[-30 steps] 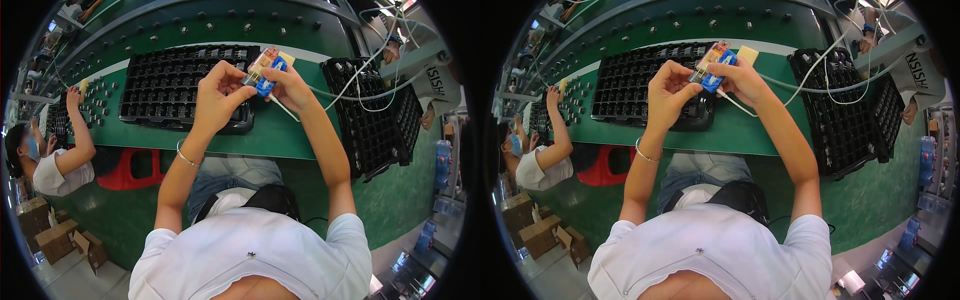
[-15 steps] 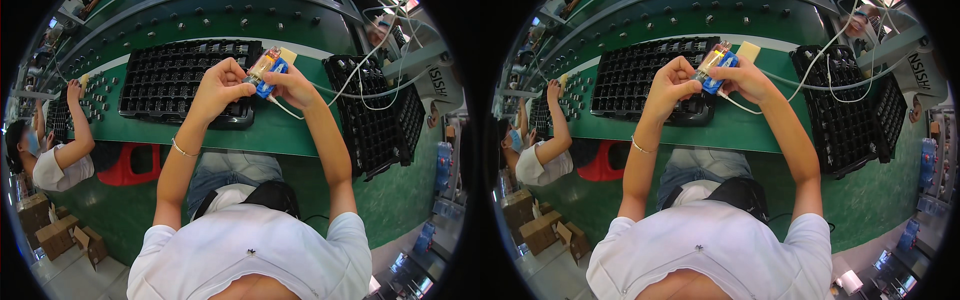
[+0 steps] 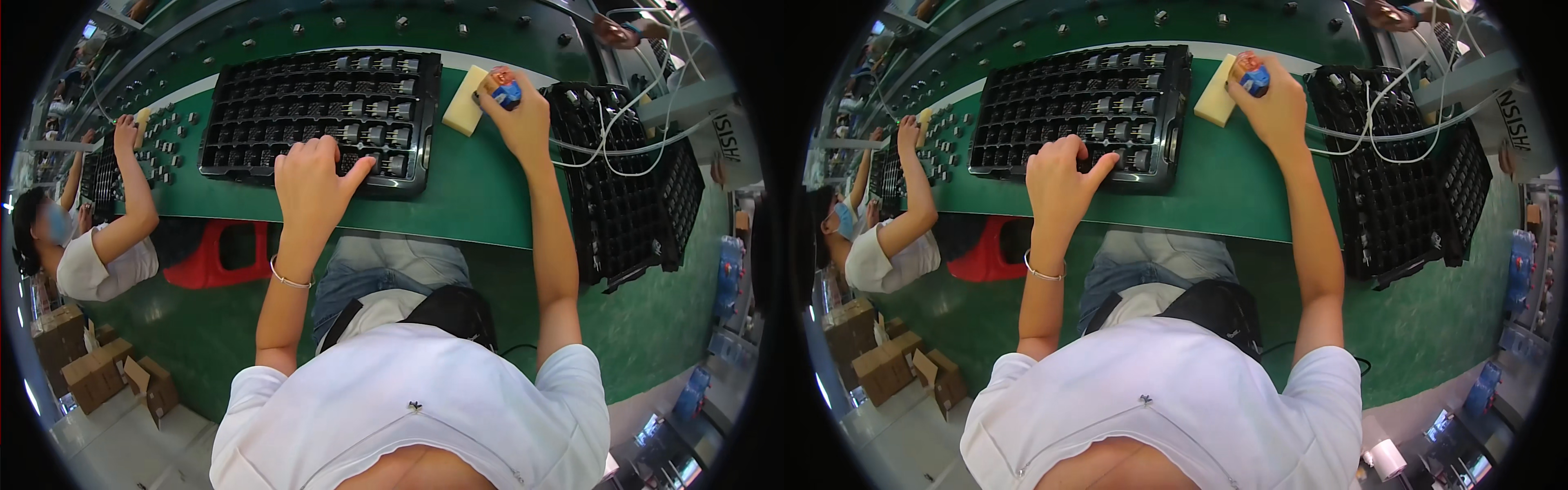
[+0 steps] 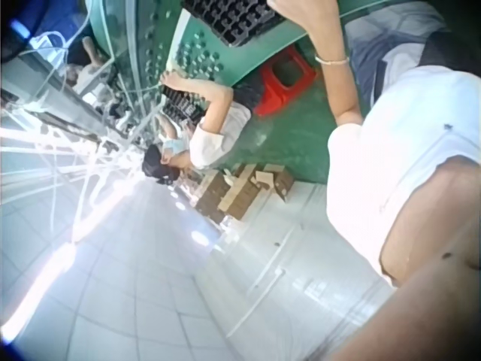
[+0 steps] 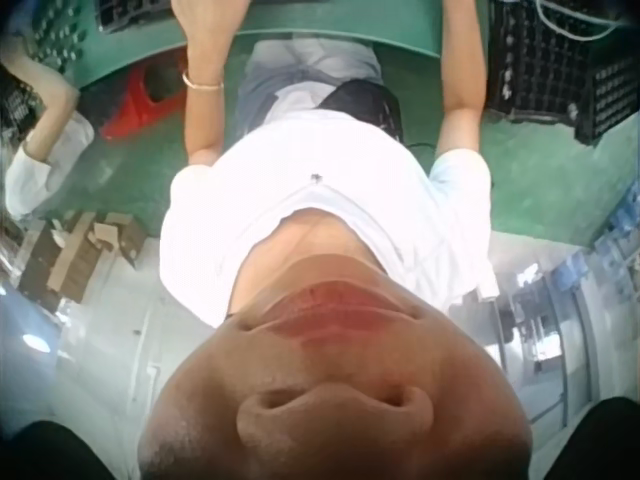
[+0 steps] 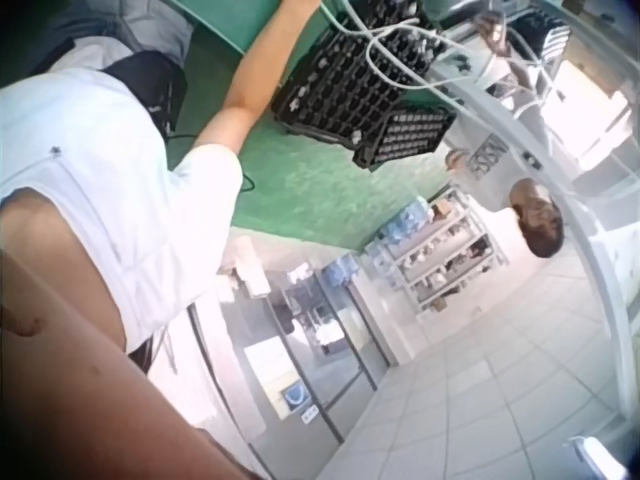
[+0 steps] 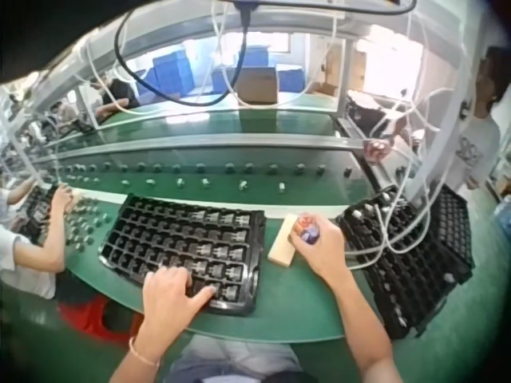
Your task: Assemble small electronic components into a plastic tray on an industrial assembly line.
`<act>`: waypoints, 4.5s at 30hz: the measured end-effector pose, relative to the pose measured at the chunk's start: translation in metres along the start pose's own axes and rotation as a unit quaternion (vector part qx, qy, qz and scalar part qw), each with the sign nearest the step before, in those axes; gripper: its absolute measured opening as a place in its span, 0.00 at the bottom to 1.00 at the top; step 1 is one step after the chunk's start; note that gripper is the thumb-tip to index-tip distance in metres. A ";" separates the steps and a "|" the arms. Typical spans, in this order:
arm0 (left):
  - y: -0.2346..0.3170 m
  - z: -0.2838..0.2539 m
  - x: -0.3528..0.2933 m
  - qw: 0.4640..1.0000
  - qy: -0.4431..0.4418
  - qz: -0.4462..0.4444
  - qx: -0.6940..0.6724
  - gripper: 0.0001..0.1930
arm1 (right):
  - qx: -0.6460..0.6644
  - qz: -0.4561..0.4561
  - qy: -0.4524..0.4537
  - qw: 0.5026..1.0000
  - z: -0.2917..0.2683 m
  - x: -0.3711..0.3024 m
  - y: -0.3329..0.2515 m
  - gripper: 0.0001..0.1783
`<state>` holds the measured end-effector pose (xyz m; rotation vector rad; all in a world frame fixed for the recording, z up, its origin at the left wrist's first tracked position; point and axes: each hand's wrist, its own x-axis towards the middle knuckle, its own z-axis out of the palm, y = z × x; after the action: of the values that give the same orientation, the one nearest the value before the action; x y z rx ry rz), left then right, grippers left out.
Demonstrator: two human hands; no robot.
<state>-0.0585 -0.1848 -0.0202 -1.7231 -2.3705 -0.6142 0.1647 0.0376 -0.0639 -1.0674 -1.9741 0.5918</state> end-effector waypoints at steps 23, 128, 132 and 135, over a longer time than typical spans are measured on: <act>0.006 -0.002 0.009 0.943 -0.060 -0.120 -0.304 0.13 | -0.029 -0.047 0.047 0.997 0.010 -0.010 0.006 0.24; 0.012 0.034 0.054 0.864 -0.028 -0.079 -0.497 0.10 | -0.034 -0.019 0.026 0.999 0.008 -0.008 0.004 0.24; 0.013 0.041 0.053 0.867 -0.013 -0.071 -0.493 0.10 | -0.011 0.026 0.022 0.999 0.006 -0.002 0.010 0.24; 0.011 0.043 0.051 0.870 -0.010 -0.076 -0.487 0.10 | 0.040 0.061 -0.002 0.997 0.006 -0.002 0.010 0.23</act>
<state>-0.0595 -0.1199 -0.0383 -1.7822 -2.3568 -2.0971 0.1655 0.0408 -0.0750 -1.1442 -1.8809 0.7335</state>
